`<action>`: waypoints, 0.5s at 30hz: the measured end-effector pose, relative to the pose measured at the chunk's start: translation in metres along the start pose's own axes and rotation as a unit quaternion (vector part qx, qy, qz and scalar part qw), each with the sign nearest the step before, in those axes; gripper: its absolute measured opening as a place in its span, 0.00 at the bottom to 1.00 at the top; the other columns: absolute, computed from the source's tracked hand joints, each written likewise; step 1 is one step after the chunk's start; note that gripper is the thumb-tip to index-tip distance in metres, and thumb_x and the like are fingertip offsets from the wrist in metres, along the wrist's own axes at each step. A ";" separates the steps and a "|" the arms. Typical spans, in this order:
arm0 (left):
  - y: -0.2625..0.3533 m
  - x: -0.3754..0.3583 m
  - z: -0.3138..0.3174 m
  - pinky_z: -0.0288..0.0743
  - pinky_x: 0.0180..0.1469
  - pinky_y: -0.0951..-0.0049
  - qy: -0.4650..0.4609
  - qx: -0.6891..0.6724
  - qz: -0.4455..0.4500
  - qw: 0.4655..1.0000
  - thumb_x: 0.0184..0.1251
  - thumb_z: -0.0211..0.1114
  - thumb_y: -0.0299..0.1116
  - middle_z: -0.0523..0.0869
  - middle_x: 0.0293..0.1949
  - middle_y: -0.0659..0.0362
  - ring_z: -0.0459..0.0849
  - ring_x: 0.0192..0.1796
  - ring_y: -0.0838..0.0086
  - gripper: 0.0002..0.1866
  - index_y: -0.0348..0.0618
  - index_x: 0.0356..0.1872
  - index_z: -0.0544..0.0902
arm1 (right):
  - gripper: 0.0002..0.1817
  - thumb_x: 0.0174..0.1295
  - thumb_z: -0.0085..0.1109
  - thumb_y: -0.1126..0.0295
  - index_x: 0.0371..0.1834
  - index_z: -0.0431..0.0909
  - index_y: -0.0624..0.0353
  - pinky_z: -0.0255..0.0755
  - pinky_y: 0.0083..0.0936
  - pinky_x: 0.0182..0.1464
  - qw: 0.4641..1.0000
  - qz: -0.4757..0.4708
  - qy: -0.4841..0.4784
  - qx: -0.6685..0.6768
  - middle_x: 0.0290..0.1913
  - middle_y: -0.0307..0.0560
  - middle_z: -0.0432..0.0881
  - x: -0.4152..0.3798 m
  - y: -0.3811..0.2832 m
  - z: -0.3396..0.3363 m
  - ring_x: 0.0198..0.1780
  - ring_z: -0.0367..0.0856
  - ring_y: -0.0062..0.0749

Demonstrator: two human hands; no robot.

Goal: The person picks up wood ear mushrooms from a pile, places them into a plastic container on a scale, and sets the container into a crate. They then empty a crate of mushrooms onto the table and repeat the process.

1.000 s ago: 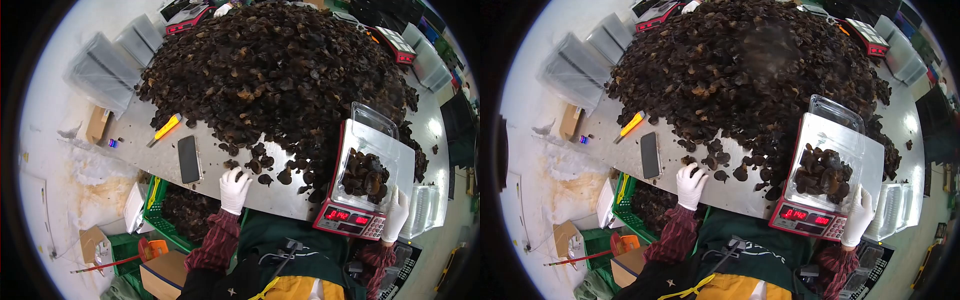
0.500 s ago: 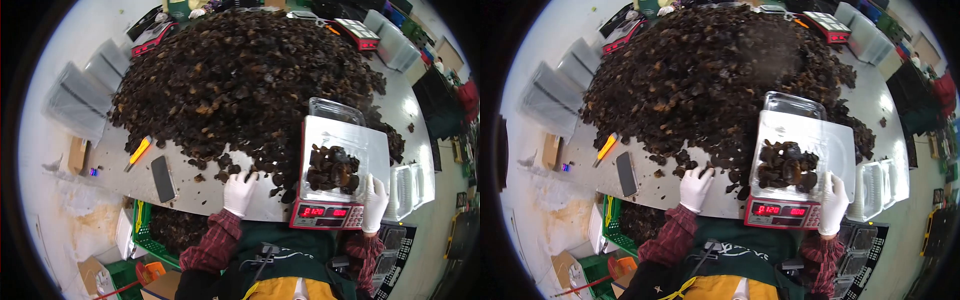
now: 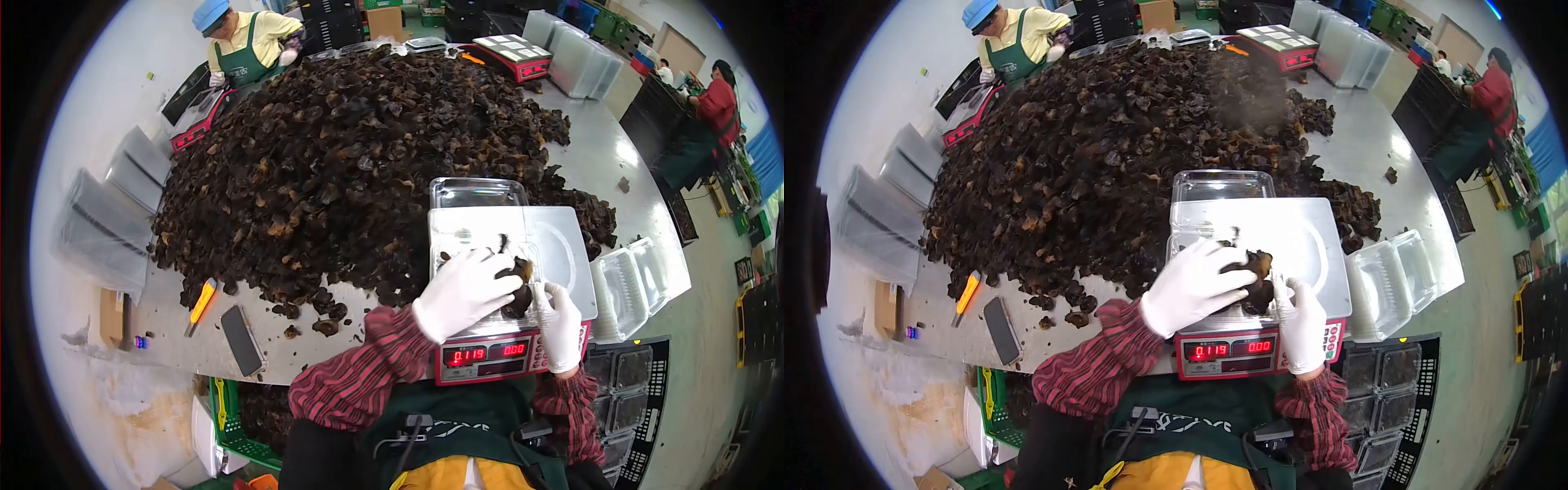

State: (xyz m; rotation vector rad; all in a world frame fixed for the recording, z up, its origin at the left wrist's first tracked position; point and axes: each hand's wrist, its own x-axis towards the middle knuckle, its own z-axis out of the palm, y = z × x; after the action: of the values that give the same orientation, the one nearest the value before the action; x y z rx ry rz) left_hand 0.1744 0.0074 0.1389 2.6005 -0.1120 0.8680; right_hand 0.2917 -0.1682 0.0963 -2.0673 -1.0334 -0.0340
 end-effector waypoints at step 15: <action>-0.033 -0.024 -0.043 0.57 0.69 0.57 -0.060 -0.110 -0.068 0.990 0.50 0.71 0.44 0.67 0.67 0.51 0.64 0.69 0.55 0.31 0.52 0.58 0.79 | 0.15 0.62 0.60 0.68 0.48 0.76 0.65 0.72 0.31 0.34 0.995 0.090 0.016 0.041 0.35 0.57 0.82 0.002 0.000 -0.012 0.26 0.77 0.39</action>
State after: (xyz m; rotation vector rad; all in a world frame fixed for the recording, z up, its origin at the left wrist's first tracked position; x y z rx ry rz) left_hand 0.1374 0.0535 0.1449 2.4202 -0.0599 0.6157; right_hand 0.2973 -0.1750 0.1053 -2.0700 -0.8132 0.0660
